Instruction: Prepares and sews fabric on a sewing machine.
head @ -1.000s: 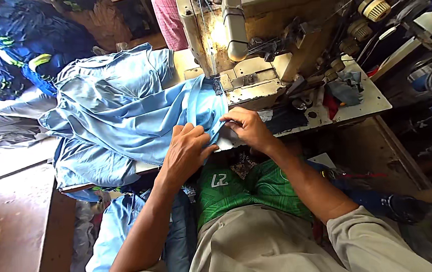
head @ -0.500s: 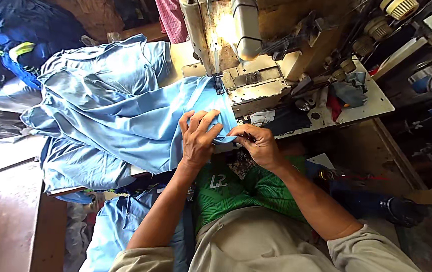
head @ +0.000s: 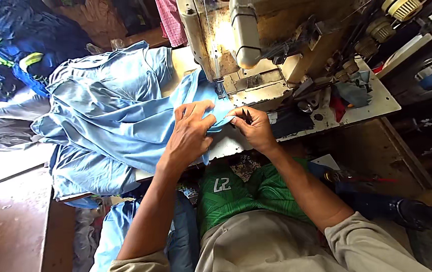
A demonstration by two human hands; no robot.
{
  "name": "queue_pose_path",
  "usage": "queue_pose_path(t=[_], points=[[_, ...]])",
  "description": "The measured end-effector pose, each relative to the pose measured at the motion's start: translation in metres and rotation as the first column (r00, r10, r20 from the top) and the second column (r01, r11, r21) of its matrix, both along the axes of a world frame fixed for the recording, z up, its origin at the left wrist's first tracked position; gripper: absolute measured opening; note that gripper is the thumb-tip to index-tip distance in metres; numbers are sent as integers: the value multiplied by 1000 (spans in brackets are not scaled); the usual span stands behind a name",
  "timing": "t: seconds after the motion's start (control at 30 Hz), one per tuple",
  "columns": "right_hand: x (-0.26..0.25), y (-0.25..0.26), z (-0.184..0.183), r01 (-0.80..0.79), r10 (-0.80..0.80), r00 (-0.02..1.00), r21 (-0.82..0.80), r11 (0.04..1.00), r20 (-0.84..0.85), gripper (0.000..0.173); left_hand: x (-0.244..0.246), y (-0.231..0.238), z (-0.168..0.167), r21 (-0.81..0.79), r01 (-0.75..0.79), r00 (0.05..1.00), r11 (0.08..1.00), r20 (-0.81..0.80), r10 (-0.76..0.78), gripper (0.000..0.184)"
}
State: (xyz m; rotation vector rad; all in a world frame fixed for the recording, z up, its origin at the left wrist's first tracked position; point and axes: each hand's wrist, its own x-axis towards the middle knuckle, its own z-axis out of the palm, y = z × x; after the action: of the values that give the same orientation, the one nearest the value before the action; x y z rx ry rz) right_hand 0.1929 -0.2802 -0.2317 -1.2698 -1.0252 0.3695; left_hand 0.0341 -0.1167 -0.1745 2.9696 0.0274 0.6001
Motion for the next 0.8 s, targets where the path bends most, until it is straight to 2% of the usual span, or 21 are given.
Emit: queue_pose_path(t=[0.07, 0.17, 0.23, 0.3, 0.37, 0.43, 0.53, 0.67, 0.73, 0.8], points=[[6, 6, 6, -13, 14, 1000, -14, 1000, 25, 8, -11, 5, 11, -70, 29, 998, 997, -58, -33, 37], [21, 25, 18, -44, 49, 989, -39, 998, 142, 19, -32, 6, 38, -214, -21, 999, 977, -33, 15, 29], [28, 36, 28, -17, 47, 959, -107, 994, 280, 24, -43, 3, 59, -226, -69, 996, 972, 42, 80, 23], [31, 47, 35, 44, 6, 927, -123, 991, 375, 23, -46, 4, 78, -197, -82, 981, 977, 155, 113, 23], [31, 55, 37, 63, -20, 925, -103, 993, 379, 17, -43, 6, 87, -160, -75, 957, 984, 266, 117, 22], [29, 56, 35, 4, 16, 952, -65, 998, 307, 12, -39, 4, 88, -148, -74, 929, 986, 351, 122, 19], [16, 35, 31, -48, 52, 973, -23, 999, 225, 12, -33, -9, 77, -167, -54, 914, 984, 389, 116, 16], [-16, -14, 20, -1, 7, 966, -22, 1000, 257, 11, -22, -27, 41, -237, 101, 910, 966, 416, 7, 12], [-26, -27, 7, 14, -14, 970, 0, 1000, 242, 9, -16, -32, 11, -276, 169, 907, 946, 418, -41, 26], [-32, -36, -6, 23, -27, 978, 21, 1000, 207, 9, -8, -32, -24, -249, 174, 918, 953, 391, -65, 55]])
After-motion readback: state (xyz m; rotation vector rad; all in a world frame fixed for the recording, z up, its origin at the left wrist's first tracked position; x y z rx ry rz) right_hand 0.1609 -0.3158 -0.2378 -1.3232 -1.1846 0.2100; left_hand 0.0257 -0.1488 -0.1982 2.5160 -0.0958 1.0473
